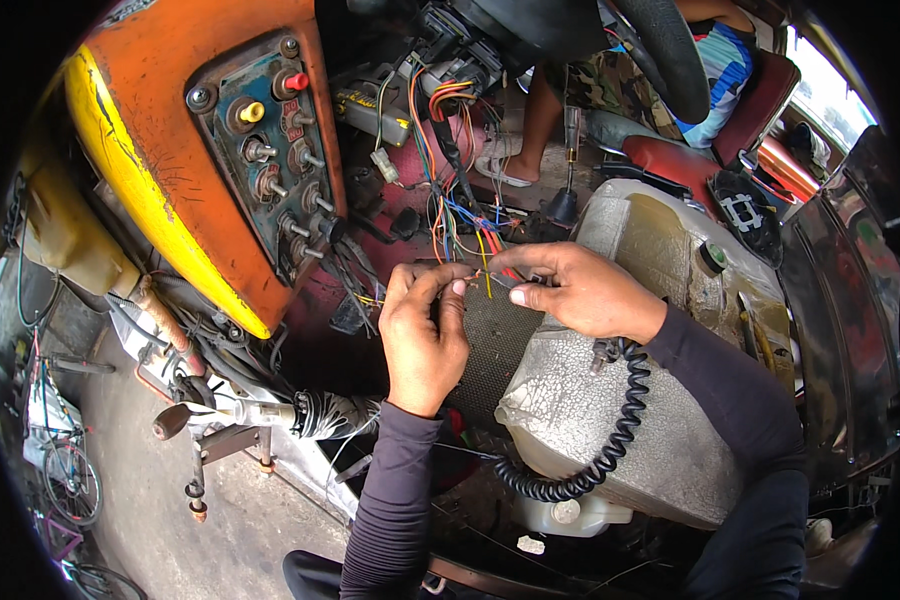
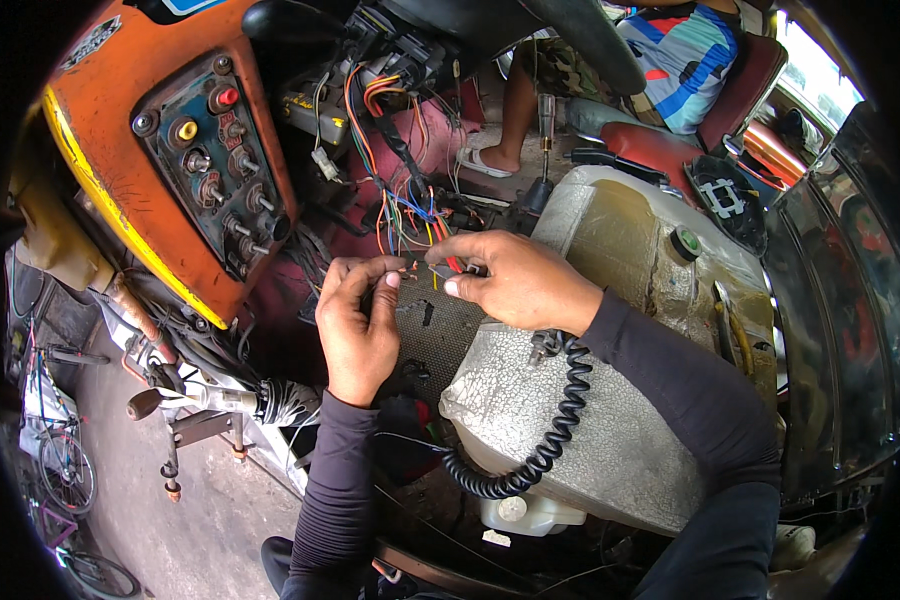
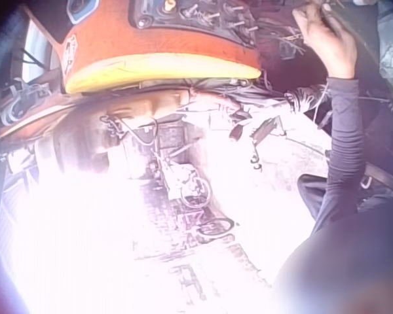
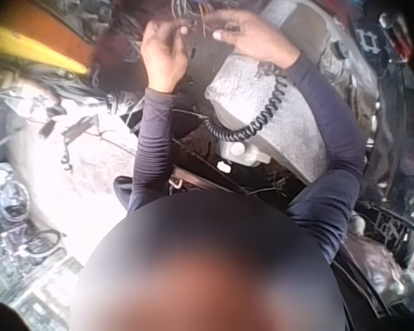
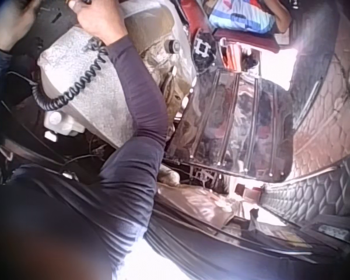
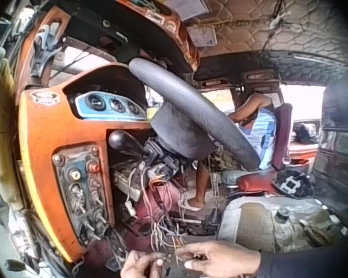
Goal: The person works on a bundle of exposed wires inside the cabin of a vehicle, stripping insulation and twisting wire ends together by hand. The hands repeatedly select individual wires, strip them, and join them to other wires in the harness.
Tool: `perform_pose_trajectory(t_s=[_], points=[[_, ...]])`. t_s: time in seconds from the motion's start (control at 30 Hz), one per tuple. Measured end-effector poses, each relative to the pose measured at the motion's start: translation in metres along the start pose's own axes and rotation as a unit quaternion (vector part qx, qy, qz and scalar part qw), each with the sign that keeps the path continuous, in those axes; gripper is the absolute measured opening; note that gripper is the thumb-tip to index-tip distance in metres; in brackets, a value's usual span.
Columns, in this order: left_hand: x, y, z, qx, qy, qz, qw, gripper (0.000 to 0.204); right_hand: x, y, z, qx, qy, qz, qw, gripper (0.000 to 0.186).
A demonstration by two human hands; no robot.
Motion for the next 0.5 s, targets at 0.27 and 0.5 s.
perform_pose_trajectory(t_s=[0.27,0.5], points=[[0.003,-0.003,-0.001,0.014,0.009,0.001,1.0,0.01,-0.003,0.004,0.0,-0.017,-0.001,0.02,1.0,0.037],[0.005,-0.006,0.002,0.035,0.022,-0.026,0.999,0.008,0.03,-0.096,-0.021,0.041,0.087,-0.164,0.982,0.063]])
Point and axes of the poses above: each hand's wrist, its own z-axis towards the middle knuckle, its own x-axis out of the back of the hand, y = z × x, the point moved 4 cm from there along z, towards the middle knuckle
